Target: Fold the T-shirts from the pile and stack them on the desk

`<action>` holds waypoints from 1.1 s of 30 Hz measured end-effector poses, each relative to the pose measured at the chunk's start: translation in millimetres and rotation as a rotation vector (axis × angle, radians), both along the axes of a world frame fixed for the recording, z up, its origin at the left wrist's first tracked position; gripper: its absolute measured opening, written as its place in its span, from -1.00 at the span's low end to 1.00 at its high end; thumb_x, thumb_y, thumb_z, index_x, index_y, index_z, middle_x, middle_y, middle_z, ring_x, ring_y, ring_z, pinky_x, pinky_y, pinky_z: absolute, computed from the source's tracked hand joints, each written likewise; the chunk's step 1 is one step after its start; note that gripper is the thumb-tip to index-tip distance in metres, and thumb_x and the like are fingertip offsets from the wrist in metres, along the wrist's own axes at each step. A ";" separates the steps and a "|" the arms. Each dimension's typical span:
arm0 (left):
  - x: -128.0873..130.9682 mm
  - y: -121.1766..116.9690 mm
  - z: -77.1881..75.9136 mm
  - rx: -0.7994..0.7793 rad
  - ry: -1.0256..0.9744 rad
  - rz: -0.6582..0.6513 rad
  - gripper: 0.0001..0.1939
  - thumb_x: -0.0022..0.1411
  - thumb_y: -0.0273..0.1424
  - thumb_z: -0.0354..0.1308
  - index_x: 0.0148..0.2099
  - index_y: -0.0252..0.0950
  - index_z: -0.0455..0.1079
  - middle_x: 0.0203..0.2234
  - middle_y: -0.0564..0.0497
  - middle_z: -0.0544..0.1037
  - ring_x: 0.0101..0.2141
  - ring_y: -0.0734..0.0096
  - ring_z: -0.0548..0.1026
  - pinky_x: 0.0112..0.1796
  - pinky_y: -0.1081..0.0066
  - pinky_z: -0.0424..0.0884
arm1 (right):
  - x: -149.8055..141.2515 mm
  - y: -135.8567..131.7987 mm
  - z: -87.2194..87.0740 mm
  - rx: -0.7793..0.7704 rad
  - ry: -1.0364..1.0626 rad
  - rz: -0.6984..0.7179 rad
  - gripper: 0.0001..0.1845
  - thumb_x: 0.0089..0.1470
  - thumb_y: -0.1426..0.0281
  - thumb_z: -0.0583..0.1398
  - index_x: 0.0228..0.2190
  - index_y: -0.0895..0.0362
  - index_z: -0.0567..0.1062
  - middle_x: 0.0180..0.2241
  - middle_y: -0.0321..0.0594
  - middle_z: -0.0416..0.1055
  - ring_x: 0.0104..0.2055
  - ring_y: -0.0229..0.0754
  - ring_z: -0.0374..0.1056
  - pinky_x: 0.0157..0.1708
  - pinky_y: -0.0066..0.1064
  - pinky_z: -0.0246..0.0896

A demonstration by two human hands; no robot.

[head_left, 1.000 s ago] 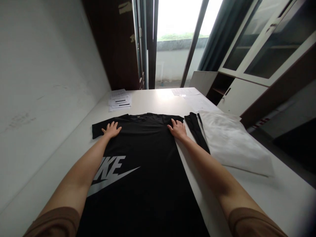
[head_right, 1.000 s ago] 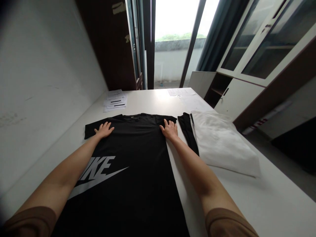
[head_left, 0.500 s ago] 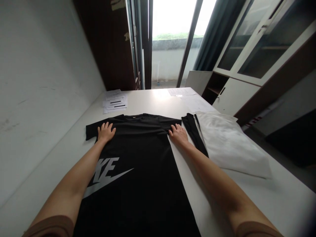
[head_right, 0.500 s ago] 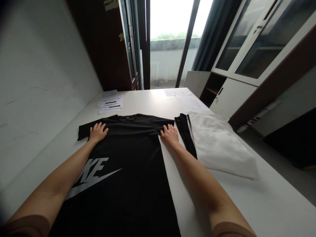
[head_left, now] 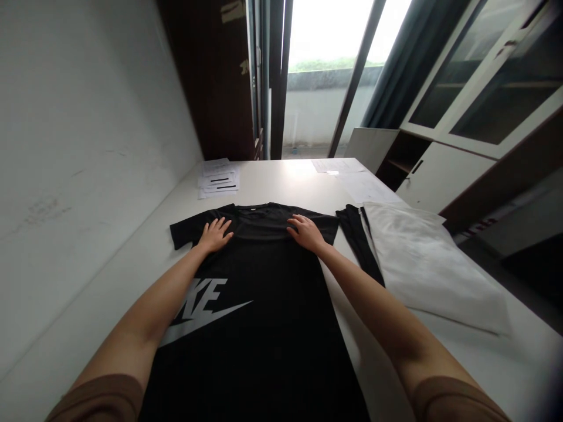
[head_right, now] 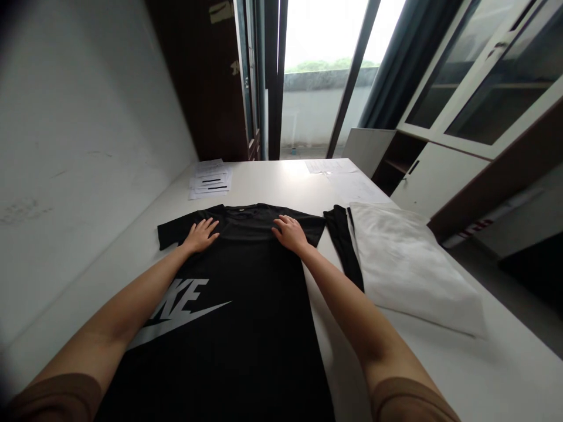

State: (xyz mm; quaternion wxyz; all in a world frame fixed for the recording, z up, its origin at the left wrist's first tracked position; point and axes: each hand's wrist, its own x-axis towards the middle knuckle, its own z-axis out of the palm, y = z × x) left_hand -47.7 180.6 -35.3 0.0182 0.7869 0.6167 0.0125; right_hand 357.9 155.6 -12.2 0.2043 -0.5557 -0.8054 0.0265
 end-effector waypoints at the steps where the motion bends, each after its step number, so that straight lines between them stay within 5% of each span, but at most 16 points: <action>1: -0.4 1.3 0.5 -0.009 -0.002 0.001 -0.27 0.45 0.09 -0.25 0.52 -0.07 -0.04 0.49 -0.03 -0.08 0.45 -0.02 -0.11 0.34 -0.16 -0.12 | -3.5 6.4 -1.8 -0.022 -0.007 -0.002 -0.49 0.36 0.10 0.08 0.20 0.05 0.46 0.30 -0.07 0.28 0.36 0.04 0.15 0.35 -0.09 0.03; 11: -10.8 10.4 4.0 -0.039 -0.045 -0.015 -0.24 0.44 0.15 -0.36 0.53 -0.05 -0.07 0.50 -0.01 -0.11 0.45 0.02 -0.15 0.34 -0.18 -0.18 | -5.0 37.6 -22.3 -0.235 -0.135 -0.066 -0.28 0.37 -0.07 -0.06 0.40 -0.04 0.15 0.48 -0.15 -0.14 0.51 0.03 -0.25 0.43 0.02 -0.33; 17: -8.3 25.3 8.0 -0.040 -0.035 -0.001 -0.26 0.45 0.13 -0.34 0.53 -0.05 -0.06 0.50 -0.02 -0.10 0.45 0.02 -0.14 0.34 -0.18 -0.17 | -0.5 51.1 -22.7 -0.176 -0.133 -0.070 -0.31 0.38 -0.04 -0.07 0.39 -0.03 0.19 0.46 -0.17 -0.07 0.50 0.01 -0.18 0.43 -0.02 -0.28; 22: 33.3 34.1 31.0 0.030 -0.019 0.079 -0.33 0.47 0.01 -0.22 0.46 -0.19 0.13 0.45 -0.15 0.06 0.42 -0.06 -0.01 0.32 -0.19 -0.10 | 0.0 55.4 -0.8 -0.053 -0.157 -0.064 -0.43 0.40 0.15 -0.02 0.31 0.09 0.32 0.41 -0.08 0.08 0.47 0.02 -0.09 0.42 -0.04 -0.22; 25: 56.6 16.1 38.8 0.125 -0.070 0.022 -0.39 0.48 -0.05 -0.18 0.40 -0.22 0.25 0.40 -0.16 0.20 0.37 0.01 0.13 0.31 -0.07 0.05 | -6.5 37.4 7.8 0.031 -0.146 -0.041 -0.48 0.38 0.23 0.04 0.27 0.10 0.38 0.36 -0.08 0.19 0.42 0.00 0.04 0.41 -0.09 -0.15; 28: 63.2 -19.3 31.2 0.179 -0.112 -0.020 -0.42 0.47 -0.07 -0.11 0.36 -0.24 0.30 0.35 -0.16 0.28 0.33 0.06 0.20 0.29 0.02 0.12 | -12.7 -0.2 2.2 0.026 -0.097 -0.042 -0.49 0.38 0.17 0.03 0.23 0.08 0.42 0.32 -0.08 0.26 0.35 -0.02 0.17 0.35 -0.16 0.00; 33: 51.6 -84.2 10.5 0.230 -0.173 0.055 -0.44 0.47 -0.11 -0.09 0.36 -0.23 0.30 0.35 -0.15 0.30 0.33 0.06 0.20 0.30 0.04 0.12 | -14.1 -65.8 -12.8 -0.055 -0.094 0.002 -0.40 0.38 0.03 0.01 0.29 0.02 0.36 0.39 -0.11 0.13 0.45 0.04 -0.01 0.39 -0.10 -0.11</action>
